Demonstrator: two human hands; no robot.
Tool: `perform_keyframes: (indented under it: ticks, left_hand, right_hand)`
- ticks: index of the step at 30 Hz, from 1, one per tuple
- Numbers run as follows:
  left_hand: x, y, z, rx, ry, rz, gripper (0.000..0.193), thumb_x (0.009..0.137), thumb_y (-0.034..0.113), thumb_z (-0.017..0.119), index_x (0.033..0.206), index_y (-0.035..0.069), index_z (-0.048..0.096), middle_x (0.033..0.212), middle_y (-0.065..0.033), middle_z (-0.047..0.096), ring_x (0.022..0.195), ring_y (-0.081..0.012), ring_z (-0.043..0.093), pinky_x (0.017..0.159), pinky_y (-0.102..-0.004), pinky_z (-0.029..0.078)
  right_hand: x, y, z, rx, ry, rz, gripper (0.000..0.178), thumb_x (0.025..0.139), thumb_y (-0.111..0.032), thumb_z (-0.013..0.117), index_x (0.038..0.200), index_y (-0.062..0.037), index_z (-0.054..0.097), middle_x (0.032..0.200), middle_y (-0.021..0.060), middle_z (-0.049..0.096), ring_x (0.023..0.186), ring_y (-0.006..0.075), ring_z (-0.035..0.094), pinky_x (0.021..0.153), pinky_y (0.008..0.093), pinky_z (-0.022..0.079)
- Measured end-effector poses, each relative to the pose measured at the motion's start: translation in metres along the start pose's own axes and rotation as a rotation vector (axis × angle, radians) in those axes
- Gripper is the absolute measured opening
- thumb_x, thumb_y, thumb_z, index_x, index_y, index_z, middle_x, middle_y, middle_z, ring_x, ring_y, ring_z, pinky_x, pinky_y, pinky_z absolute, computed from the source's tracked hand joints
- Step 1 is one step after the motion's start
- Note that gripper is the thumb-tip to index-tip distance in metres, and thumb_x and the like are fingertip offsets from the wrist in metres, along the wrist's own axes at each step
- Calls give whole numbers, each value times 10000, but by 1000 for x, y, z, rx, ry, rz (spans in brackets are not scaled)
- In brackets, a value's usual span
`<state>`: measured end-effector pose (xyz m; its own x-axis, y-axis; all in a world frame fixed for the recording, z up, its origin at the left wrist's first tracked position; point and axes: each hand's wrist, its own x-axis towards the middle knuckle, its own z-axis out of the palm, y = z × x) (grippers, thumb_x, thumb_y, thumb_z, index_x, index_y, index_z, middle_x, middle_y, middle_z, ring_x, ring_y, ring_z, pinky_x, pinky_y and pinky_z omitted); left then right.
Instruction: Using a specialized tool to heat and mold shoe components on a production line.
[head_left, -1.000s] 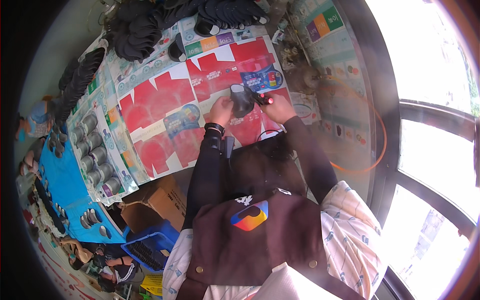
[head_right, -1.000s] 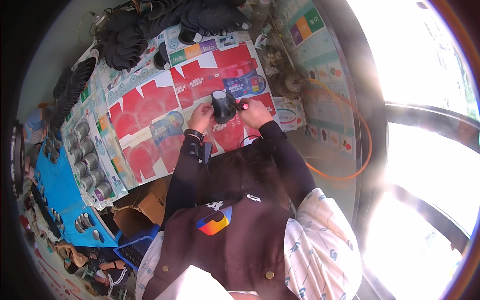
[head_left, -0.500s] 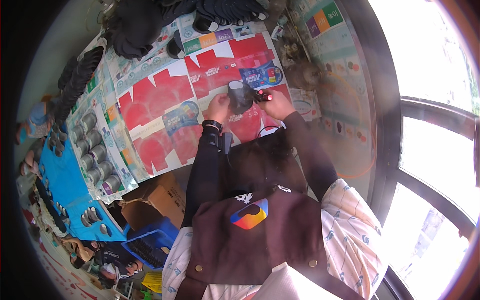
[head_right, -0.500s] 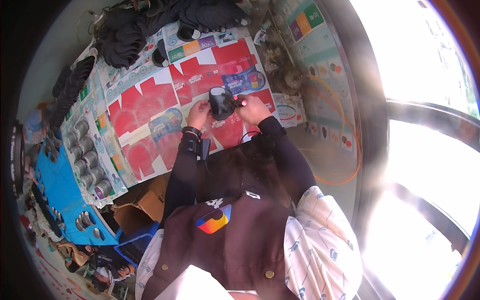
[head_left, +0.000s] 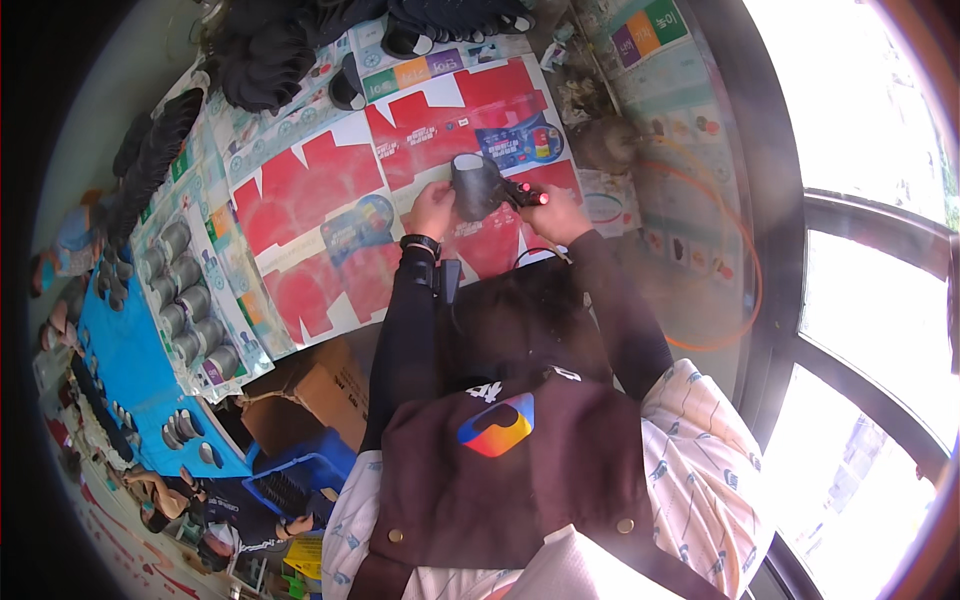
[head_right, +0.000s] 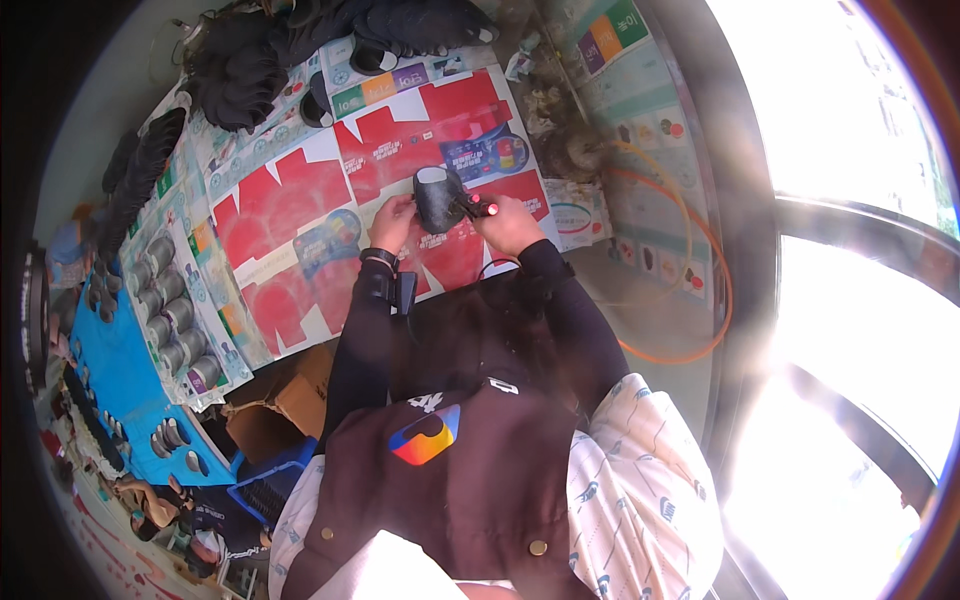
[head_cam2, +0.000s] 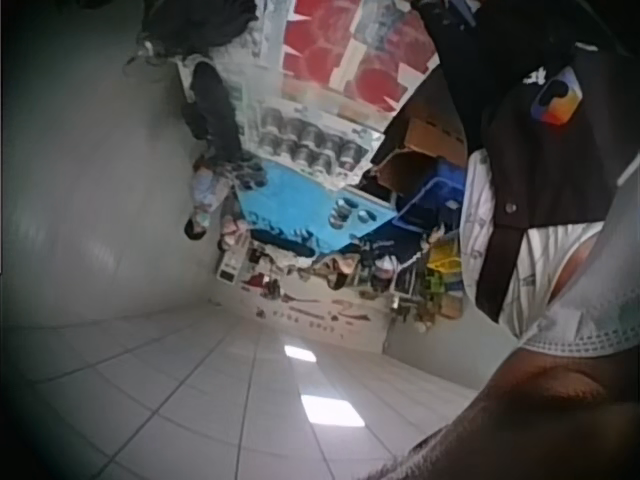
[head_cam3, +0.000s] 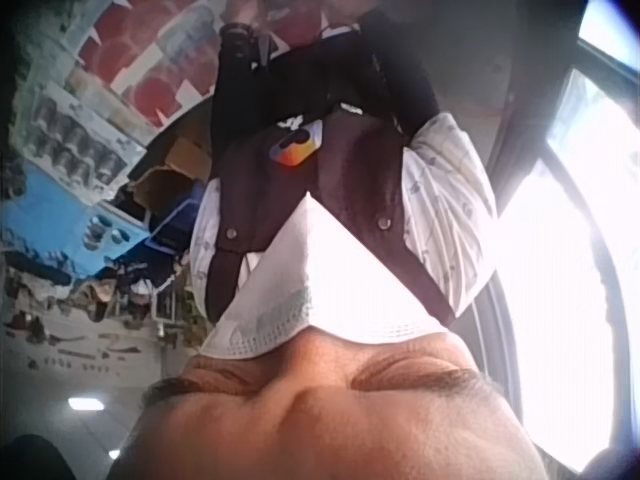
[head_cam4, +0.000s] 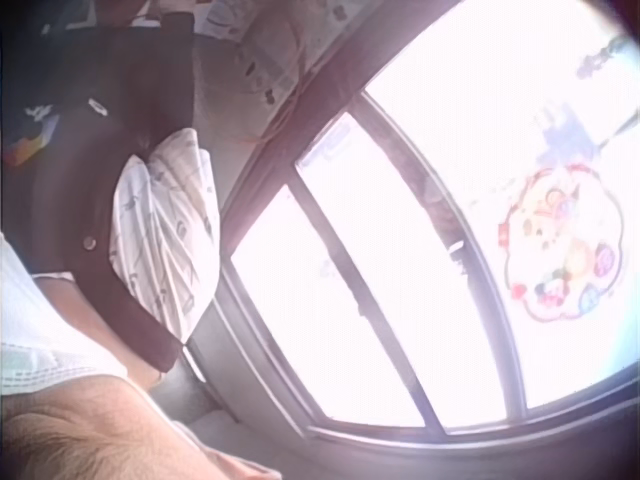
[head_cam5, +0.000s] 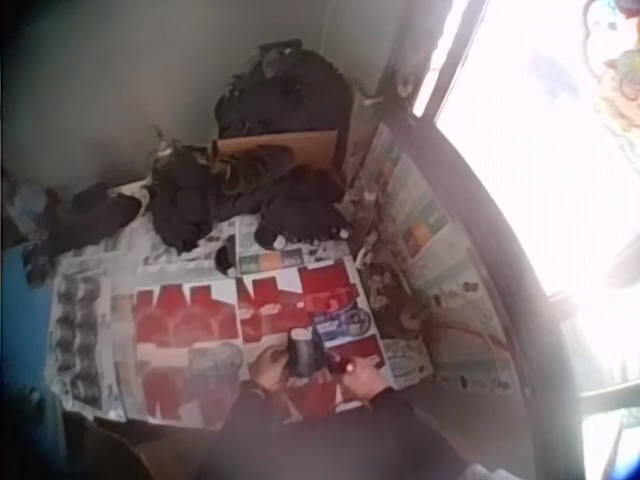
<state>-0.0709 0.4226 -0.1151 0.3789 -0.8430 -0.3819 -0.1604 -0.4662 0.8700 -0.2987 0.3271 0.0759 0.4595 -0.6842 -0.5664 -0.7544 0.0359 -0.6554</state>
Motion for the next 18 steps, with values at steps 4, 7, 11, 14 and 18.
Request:
perform_keyframes:
  ticks: [4, 7, 11, 14, 18]
  left_hand:
    - [1, 3, 5, -7, 10, 2, 336, 967, 179, 655, 1251, 1, 631, 1076, -119, 704, 923, -184, 693, 791, -300, 561]
    - [1, 3, 7, -132, 10, -50, 320, 962, 182, 673, 1227, 9, 626, 1045, -107, 698, 889, -169, 689, 741, -293, 561]
    - [-2, 16, 16, -149, 31, -34, 298, 934, 182, 724, 1151, 5, 622, 969, -86, 695, 799, -149, 673, 680, -283, 549]
    - [-5, 20, 16, -184, 40, -43, 312, 917, 185, 755, 1127, 0, 618, 937, -76, 693, 759, -140, 661, 655, -277, 541]
    - [-2, 17, 15, -146, 61, 14, 348, 899, 200, 781, 1125, -5, 615, 929, -72, 692, 743, -133, 651, 637, -275, 532]
  right_hand:
    - [-2, 6, 8, -8, -77, -36, 341, 823, -233, 638, 1109, -55, 691, 1006, 286, 679, 1023, 474, 623, 878, 514, 503]
    - [0, 10, 10, -88, 57, -60, 290, 841, -218, 618, 1067, -50, 683, 974, 281, 678, 998, 485, 617, 845, 541, 500]
    - [9, 6, -1, -111, 223, -82, 260, 859, -218, 590, 1038, -49, 675, 948, 277, 676, 981, 493, 613, 825, 563, 495]
    - [11, 0, -7, -80, 253, -56, 235, 863, -216, 579, 995, -47, 675, 951, 280, 669, 965, 495, 613, 824, 571, 493]
    - [8, 15, 2, -79, 250, -107, 239, 852, -218, 589, 990, -43, 675, 954, 282, 669, 967, 494, 615, 824, 576, 488]
